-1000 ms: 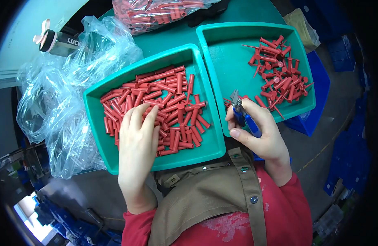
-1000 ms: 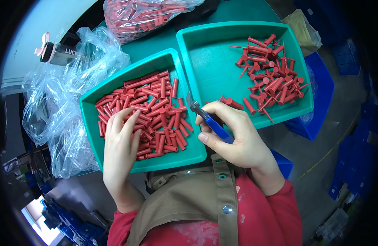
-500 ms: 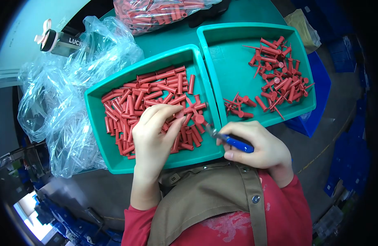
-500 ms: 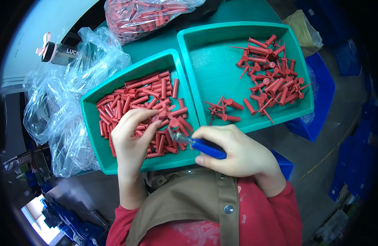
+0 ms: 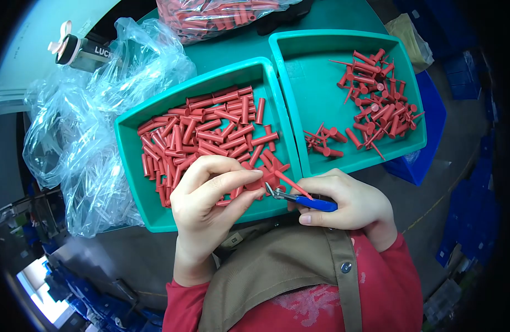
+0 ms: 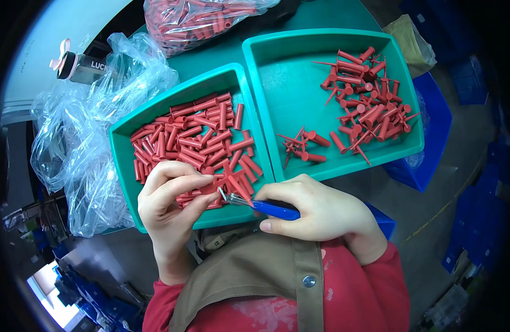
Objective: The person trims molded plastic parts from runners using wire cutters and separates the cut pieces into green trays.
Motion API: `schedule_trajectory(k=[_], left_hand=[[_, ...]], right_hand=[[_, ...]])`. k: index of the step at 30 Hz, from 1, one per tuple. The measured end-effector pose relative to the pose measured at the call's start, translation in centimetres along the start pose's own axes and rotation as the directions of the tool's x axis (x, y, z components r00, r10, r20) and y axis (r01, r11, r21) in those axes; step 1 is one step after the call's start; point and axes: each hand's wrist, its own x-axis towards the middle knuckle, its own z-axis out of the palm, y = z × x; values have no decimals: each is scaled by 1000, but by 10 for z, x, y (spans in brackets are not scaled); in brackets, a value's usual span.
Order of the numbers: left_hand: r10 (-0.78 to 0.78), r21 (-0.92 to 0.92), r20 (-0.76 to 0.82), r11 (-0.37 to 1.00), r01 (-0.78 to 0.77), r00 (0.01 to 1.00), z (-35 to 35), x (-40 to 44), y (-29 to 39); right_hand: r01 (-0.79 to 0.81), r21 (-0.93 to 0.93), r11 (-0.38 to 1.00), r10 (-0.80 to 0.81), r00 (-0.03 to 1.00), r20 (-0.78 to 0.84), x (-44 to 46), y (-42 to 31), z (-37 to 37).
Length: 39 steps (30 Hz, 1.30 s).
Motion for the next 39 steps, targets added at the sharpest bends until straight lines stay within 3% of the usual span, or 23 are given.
schedule_trajectory(k=[8,29,39], left_hand=[[-7,-48,40,999,9,999,2,-2,0],[46,-69,-39,996,-49,998,2,-9,-8],[120,41,-19,992,-119,993,1,-5,-5]], right_hand=[[16,31,999,-16,1000,-17,-2,3,3],[-7,55,998,6,1000,19,0,1,4],[24,14,1000,-24,999,-30,0,-1,5]])
